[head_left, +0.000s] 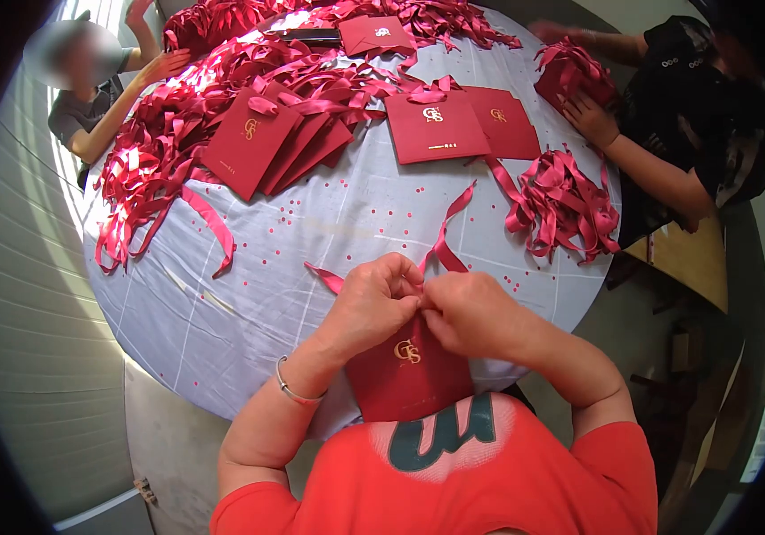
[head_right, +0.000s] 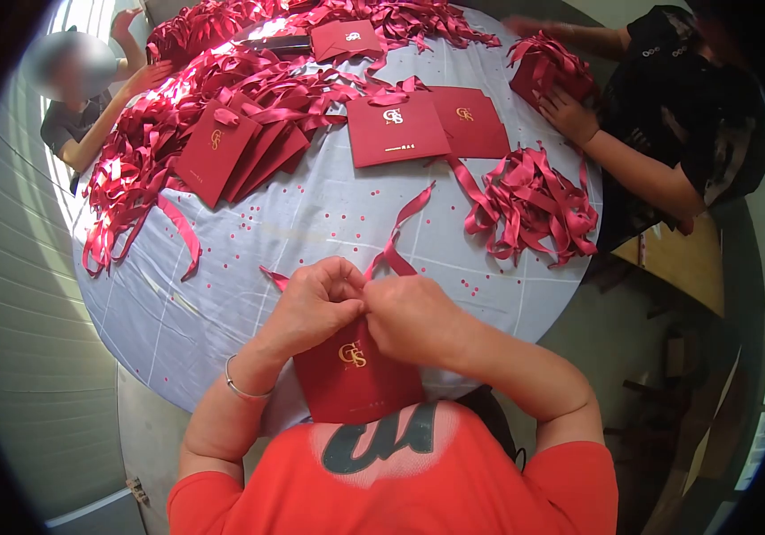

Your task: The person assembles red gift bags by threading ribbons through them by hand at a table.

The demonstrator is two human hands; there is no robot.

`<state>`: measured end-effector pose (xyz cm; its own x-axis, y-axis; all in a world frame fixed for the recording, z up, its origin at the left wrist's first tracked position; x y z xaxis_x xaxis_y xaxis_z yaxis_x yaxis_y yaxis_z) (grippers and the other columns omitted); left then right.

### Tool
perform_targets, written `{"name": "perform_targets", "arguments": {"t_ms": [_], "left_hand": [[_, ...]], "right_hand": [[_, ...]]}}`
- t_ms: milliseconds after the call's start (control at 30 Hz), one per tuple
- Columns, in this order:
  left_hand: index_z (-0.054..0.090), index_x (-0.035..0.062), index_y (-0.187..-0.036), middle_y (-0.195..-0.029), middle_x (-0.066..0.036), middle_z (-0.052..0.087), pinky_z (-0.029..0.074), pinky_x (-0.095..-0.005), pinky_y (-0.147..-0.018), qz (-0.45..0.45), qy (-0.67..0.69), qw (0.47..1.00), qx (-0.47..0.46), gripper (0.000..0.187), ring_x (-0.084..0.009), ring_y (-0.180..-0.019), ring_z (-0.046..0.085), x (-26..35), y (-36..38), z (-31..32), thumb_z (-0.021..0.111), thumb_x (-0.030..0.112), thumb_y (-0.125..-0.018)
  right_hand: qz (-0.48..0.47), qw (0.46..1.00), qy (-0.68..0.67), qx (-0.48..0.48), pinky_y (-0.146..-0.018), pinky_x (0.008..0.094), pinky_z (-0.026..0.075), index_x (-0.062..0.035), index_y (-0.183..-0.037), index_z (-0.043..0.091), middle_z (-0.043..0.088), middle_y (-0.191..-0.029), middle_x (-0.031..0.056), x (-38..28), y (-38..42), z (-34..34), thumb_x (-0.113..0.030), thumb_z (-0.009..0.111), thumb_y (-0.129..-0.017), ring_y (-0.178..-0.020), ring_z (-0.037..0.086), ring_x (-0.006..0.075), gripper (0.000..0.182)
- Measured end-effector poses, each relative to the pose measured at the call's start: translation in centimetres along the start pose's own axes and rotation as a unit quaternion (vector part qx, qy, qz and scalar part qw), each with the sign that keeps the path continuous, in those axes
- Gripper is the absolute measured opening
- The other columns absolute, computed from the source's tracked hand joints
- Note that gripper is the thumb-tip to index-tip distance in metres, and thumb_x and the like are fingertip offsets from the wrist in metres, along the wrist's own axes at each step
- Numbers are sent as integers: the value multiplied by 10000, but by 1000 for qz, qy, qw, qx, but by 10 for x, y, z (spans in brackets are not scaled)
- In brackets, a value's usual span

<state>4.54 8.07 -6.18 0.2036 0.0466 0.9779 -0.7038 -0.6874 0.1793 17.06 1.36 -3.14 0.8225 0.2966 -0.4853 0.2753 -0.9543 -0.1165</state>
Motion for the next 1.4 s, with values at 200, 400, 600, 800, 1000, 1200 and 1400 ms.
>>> {"name": "perform_targets", "arguments": {"t_ms": [200,400,600,800,1000,1200,1400], "left_hand": [[582,-10,-965,-848,-55,687,524,-225,-656,10,18,1000,-18,155,-72,-751,644,-8,-2,1,630,-72,-832],[581,-14,-977,-858,-157,701,548,-352,-730,66,-91,994,-11,219,-269,-825,707,11,11,6,649,13,-771],[548,0,-1072,-827,-137,654,513,-417,-674,160,-304,938,45,372,-333,-783,664,21,29,21,720,70,-749],[546,11,-1075,-786,-77,598,404,-388,-692,305,-413,846,144,380,-261,-704,584,37,47,39,712,78,-740],[563,27,-937,-742,-70,566,376,-357,-640,374,-461,783,184,226,-223,-679,569,44,57,47,674,28,-741],[549,22,-935,-778,-103,570,433,-361,-619,355,-417,818,174,203,-255,-683,576,42,62,50,656,18,-762],[542,26,-935,-795,-115,577,467,-374,-634,358,-382,839,150,196,-281,-697,593,46,65,50,651,13,-772]], "right_hand": [[13,999,33,6,-617,410,520,-30,-818,627,653,-787,145,-4,8,3,-128,697,-773,-733,660,318,128],[20,990,-136,13,-658,373,518,-39,-870,635,629,-839,107,11,4,-18,-153,791,-714,-766,646,273,248],[176,917,-322,-158,-642,315,525,19,-947,675,692,-764,113,21,-6,-36,-102,635,-836,-668,669,203,169],[68,950,-85,-293,-606,352,480,9,-896,691,655,-731,165,17,-33,-39,-163,631,-873,-636,627,225,184],[73,873,-140,-462,-561,321,428,9,-810,683,578,-591,29,21,-47,-30,-187,623,-882,-576,512,115,217],[203,744,-276,-574,-462,231,299,-51,-740,673,475,-541,-50,34,-46,-12,-165,661,-857,-487,404,49,164],[250,739,-318,-538,-430,232,247,-47,-725,655,467,-539,-56,39,-36,-4,-128,672,-816,-463,376,48,123]]}}
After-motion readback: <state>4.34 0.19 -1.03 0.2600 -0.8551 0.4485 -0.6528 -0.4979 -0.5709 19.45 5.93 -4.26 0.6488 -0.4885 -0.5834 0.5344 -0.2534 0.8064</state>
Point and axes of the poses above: each hand's wrist, its own y-axis away from the middle knuckle, its own z-axis out of the palm, x = y × z, the point moved 4 cm from there along -y, towards the middle knuckle
